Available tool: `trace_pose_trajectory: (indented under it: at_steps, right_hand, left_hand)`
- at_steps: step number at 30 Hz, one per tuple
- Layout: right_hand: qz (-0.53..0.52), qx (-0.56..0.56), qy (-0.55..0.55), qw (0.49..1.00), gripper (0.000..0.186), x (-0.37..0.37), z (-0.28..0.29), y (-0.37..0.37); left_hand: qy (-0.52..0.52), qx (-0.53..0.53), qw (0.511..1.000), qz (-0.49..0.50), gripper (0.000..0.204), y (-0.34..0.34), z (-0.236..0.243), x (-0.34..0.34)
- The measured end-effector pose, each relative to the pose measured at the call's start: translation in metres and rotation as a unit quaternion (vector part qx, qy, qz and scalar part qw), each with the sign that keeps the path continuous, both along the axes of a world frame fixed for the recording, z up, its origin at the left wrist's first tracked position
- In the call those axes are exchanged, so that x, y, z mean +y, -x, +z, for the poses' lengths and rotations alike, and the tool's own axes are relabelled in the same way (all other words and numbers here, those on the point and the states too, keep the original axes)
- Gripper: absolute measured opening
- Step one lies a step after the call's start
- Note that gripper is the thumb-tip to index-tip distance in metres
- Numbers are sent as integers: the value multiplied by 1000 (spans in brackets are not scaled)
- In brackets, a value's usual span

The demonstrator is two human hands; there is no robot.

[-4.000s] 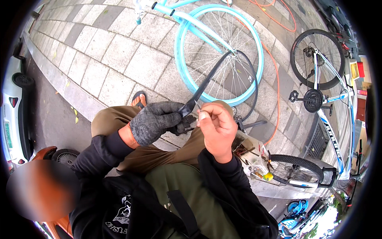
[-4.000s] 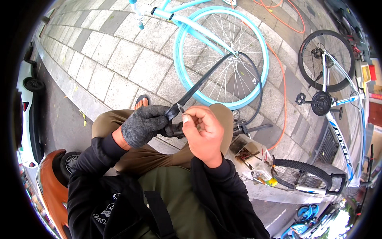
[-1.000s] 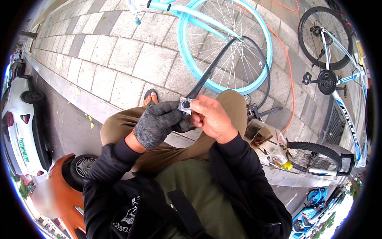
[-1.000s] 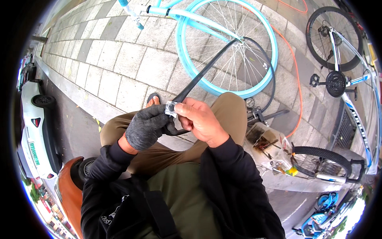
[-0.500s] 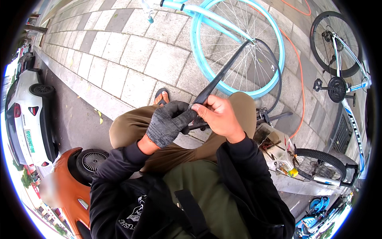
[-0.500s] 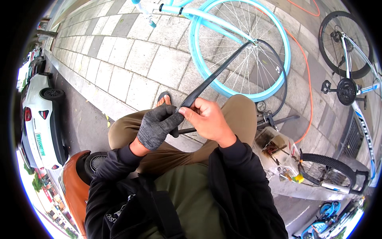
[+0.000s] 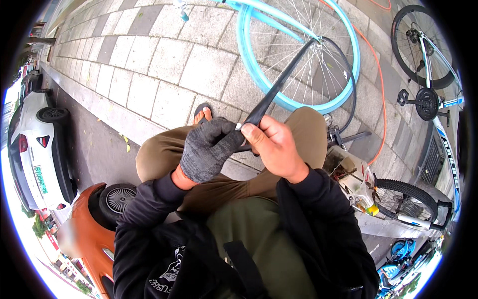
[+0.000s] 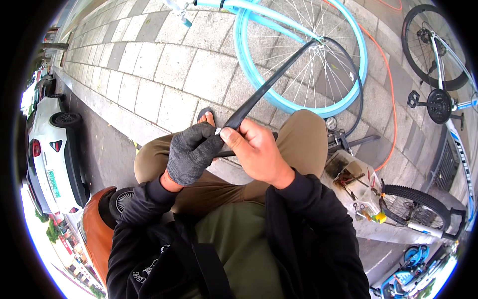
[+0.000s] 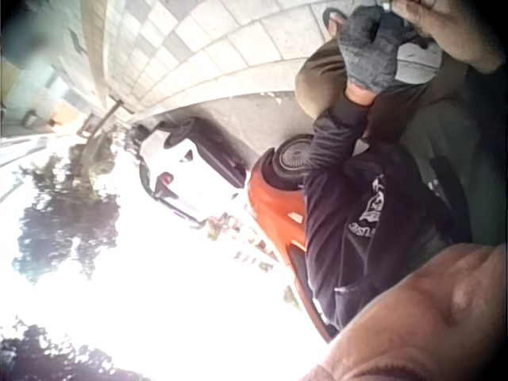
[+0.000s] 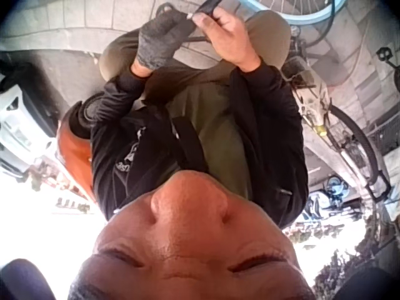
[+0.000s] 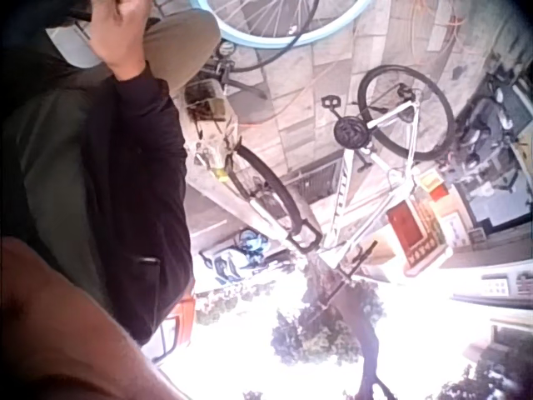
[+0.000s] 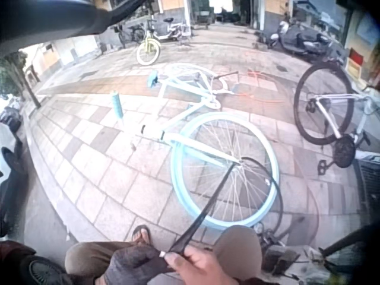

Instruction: The person sits on the sidewalk and applies glue to a bicycle inner tube using a small tube. They then attach a valve stem to the tube and inspect the tube for damage.

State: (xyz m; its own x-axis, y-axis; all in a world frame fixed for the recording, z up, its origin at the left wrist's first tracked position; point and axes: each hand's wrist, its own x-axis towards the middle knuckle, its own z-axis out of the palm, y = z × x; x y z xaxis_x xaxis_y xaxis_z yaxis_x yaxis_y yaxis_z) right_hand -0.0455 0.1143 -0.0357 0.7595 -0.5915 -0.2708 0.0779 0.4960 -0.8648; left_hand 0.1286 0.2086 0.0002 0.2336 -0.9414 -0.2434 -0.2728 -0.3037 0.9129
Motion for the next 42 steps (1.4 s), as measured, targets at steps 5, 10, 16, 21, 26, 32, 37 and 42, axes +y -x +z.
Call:
trace_pose_trajectory:
  at_steps: [5, 10, 16, 21, 26, 32, 37, 42]
  right_hand:
    - [-1, 46, 81, 996, 21, -9, -1, -2]
    - [15, 74, 172, 982, 17, -25, 5, -2]
    - [44, 86, 210, 973, 15, -37, 13, -3]
    - [75, 61, 102, 990, 19, -35, 7, -2]
    - [69, 14, 25, 997, 20, -33, -7, 1]
    - [76, 86, 101, 988, 22, -35, -2, -3]
    - [93, 100, 159, 978, 26, -32, -15, -14]
    - [60, 80, 59, 993, 21, -21, -17, -20]
  left_hand:
    - [-53, 20, 997, 48, 6, 3, -10, -1]
    - [-59, 76, 992, 86, 6, 5, -16, -6]
    - [79, -145, 985, -54, 10, -15, -21, -10]
    - [-38, 104, 993, 31, 16, -19, -23, -1]
    - [-105, 229, 960, 122, 18, -10, -23, -3]
    - [-147, 179, 962, 147, 12, -5, -18, -13]
    - [159, -307, 935, -76, 16, -27, -53, 7]
    - [51, -111, 992, 17, 15, -17, -19, 6]
